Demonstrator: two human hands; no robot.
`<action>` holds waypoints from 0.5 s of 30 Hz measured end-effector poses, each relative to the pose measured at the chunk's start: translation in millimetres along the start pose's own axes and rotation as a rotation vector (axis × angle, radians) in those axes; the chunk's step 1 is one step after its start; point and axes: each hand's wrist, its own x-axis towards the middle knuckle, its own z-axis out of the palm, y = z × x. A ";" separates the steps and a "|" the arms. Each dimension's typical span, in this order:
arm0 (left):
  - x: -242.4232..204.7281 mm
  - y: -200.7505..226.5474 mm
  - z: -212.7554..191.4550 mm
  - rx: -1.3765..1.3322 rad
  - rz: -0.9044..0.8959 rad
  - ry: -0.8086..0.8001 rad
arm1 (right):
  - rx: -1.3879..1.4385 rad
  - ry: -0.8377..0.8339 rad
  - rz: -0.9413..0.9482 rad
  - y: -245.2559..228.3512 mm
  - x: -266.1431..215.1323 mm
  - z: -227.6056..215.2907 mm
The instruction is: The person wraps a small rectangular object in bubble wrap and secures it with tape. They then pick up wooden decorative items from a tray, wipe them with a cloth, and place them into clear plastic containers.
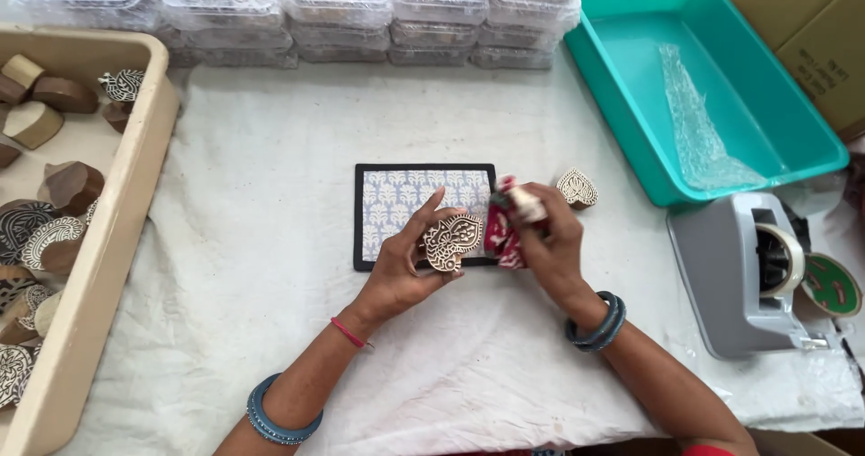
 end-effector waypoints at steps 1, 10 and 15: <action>0.1 0.3 -1.1 -0.189 -0.039 -0.027 | 0.324 -0.012 0.289 5.7 1.7 -1.6; -0.8 -2.5 5.2 0.146 0.055 0.030 | 0.859 -0.347 0.382 -17.7 -18.2 25.5; -1.0 -7.9 10.9 0.154 0.065 0.007 | 0.759 -0.250 0.365 -1.8 -26.5 21.9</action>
